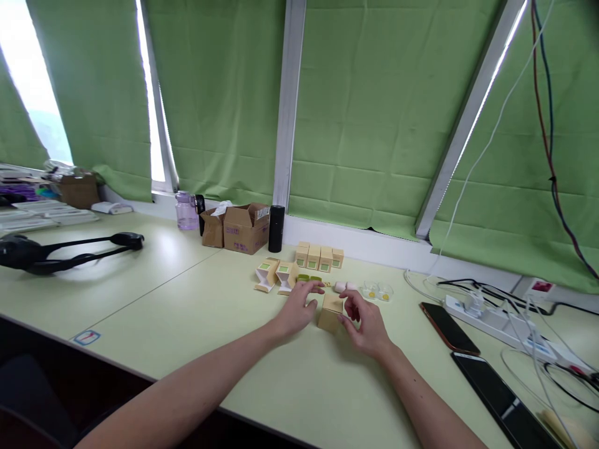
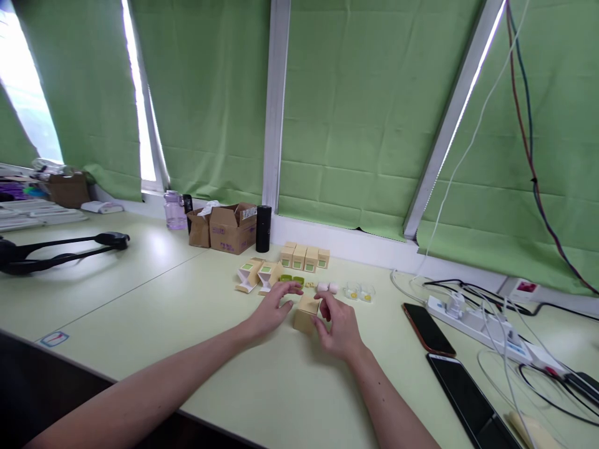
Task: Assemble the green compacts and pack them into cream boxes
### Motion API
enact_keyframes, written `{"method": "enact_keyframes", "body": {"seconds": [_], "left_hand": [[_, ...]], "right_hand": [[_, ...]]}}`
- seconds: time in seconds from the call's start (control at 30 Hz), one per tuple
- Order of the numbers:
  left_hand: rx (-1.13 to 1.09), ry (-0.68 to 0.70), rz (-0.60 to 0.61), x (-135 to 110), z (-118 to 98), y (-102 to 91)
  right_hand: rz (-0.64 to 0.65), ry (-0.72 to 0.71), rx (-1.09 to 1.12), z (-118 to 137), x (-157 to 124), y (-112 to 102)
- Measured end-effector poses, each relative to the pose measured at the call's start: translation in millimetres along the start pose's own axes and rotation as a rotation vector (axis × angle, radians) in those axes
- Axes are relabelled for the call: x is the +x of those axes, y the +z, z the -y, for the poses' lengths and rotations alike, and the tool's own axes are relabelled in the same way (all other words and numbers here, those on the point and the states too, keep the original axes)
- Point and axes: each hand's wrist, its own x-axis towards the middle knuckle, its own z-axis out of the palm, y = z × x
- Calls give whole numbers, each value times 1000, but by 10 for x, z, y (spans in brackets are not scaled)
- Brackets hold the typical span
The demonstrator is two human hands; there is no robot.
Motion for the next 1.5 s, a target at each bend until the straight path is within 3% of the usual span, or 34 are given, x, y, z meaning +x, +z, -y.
{"method": "enact_keyframes", "body": {"seconds": [0.13, 0.37, 0.6, 0.87, 1.07, 1.17, 1.23, 1.33, 1.4, 1.5], "left_hand": [[3, -11, 40, -13, 16, 8], [116, 26, -21, -6, -85, -31], [131, 86, -15, -10, -87, -24], [119, 47, -8, -5, -114, -43], [116, 50, -17, -11, -109, -39], [131, 60, -26, -7, -109, -42], [148, 66, -39, -1, -117, -48], [190, 66, -60, 10, -148, -62], [229, 69, -54, 21, -185, -72], [294, 76, 18, 45, -271, -86]], "right_hand": [[16, 11, -41, -8, -2, 7], [-41, 137, -147, -81, -12, 83], [-74, 238, -23, -109, 0, 182], [-79, 294, -8, -285, -31, 235], [-107, 334, 130, -270, -5, 256], [-99, 366, 56, -261, -12, 246], [-48, 440, -57, -261, -17, 223], [145, 557, -211, -243, -6, 182], [257, 576, -278, -213, 12, 167], [311, 558, -331, -161, 34, 166]]}}
